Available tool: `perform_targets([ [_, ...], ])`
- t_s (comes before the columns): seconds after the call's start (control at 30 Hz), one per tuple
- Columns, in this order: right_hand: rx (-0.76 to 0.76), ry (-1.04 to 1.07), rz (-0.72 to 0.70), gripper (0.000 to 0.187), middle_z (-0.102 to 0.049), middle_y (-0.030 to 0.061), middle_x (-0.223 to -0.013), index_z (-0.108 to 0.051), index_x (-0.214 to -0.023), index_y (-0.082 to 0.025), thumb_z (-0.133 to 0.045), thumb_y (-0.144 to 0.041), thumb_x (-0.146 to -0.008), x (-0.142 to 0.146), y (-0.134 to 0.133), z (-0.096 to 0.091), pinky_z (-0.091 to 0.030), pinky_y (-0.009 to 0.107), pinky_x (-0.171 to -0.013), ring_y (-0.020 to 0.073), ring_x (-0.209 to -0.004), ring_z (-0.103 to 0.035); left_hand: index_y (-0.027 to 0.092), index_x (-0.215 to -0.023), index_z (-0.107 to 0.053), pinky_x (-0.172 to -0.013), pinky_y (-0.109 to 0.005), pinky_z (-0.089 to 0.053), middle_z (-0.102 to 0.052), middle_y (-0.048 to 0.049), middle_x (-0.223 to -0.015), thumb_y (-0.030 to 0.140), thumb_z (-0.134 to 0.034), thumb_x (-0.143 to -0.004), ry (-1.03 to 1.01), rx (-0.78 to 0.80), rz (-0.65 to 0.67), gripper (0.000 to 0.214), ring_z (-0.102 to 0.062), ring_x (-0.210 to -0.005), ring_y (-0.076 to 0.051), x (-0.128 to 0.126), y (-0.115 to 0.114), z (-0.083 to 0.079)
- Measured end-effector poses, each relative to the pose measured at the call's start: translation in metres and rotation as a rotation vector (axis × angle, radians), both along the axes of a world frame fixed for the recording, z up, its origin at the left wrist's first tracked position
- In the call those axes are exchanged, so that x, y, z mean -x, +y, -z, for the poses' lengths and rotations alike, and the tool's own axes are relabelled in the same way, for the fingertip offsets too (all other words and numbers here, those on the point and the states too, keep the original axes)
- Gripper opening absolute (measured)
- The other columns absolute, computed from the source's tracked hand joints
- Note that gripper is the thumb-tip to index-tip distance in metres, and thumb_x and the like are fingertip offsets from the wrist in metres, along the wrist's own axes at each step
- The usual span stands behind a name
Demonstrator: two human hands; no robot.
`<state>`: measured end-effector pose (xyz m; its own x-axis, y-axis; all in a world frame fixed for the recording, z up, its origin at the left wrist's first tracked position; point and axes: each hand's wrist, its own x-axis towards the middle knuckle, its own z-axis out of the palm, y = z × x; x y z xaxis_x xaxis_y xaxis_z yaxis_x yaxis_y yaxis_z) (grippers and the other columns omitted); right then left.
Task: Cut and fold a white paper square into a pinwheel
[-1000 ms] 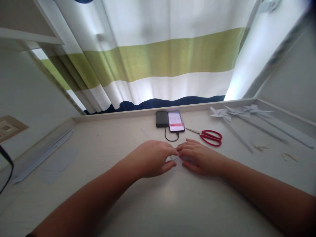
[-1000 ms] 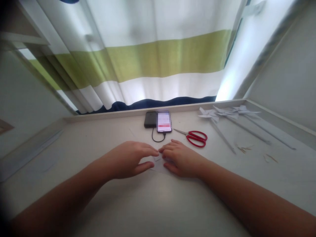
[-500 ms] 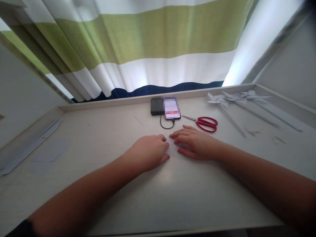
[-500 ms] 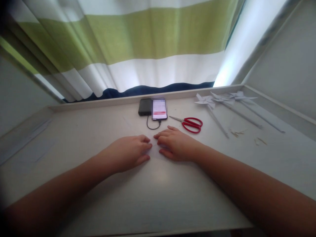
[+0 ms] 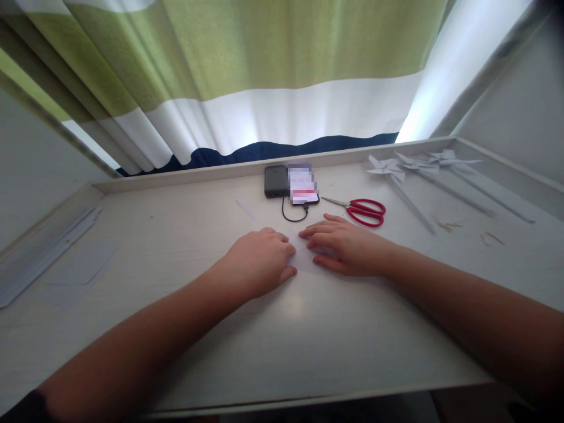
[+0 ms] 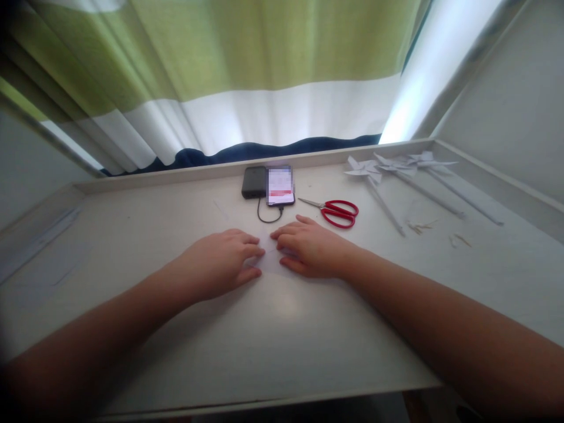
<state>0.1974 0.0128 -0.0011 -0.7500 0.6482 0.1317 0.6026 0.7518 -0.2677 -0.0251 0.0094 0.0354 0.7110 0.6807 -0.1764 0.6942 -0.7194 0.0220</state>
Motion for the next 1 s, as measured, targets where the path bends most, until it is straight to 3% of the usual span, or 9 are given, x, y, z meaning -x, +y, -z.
perform_targets([
  [0.63, -0.022, 0.017, -0.016, 0.026, -0.062, 0.0096, -0.128, -0.066, -0.104, -0.019, -0.059, -0.036, -0.086, -0.003, 0.002, 0.003, -0.028, 0.056, -0.11, 0.0277, -0.118, -0.057, 0.026, -0.105, -0.068, -0.081, -0.042, -0.049, -0.062, -0.0095, -0.108, 0.042, -0.052, -0.087, -0.025, 0.009, -0.015, 0.03, -0.058, -0.099, -0.028, -0.003, 0.006, 0.004],
  [0.83, -0.028, 0.018, -0.027, 0.031, -0.063, 0.0104, -0.126, -0.066, -0.108, -0.02, -0.061, -0.04, -0.085, -0.002, 0.001, 0.002, -0.03, 0.054, -0.109, 0.0282, -0.115, -0.057, 0.029, -0.107, -0.068, -0.088, -0.04, -0.048, -0.061, -0.0064, -0.11, 0.031, -0.051, -0.086, -0.04, 0.077, -0.005, 0.027, -0.058, -0.1, -0.025, 0.003, 0.01, 0.002],
  [1.0, -0.019, 0.028, -0.031, 0.036, -0.062, 0.0106, -0.125, -0.067, -0.106, -0.018, -0.062, -0.046, -0.083, -0.003, 0.001, 0.001, -0.033, 0.052, -0.107, 0.0284, -0.113, -0.056, 0.035, -0.115, -0.066, -0.092, -0.035, -0.045, -0.061, -0.0016, -0.116, 0.018, -0.054, -0.082, -0.016, 0.167, 0.035, 0.039, -0.059, -0.103, -0.022, 0.011, 0.025, -0.003],
])
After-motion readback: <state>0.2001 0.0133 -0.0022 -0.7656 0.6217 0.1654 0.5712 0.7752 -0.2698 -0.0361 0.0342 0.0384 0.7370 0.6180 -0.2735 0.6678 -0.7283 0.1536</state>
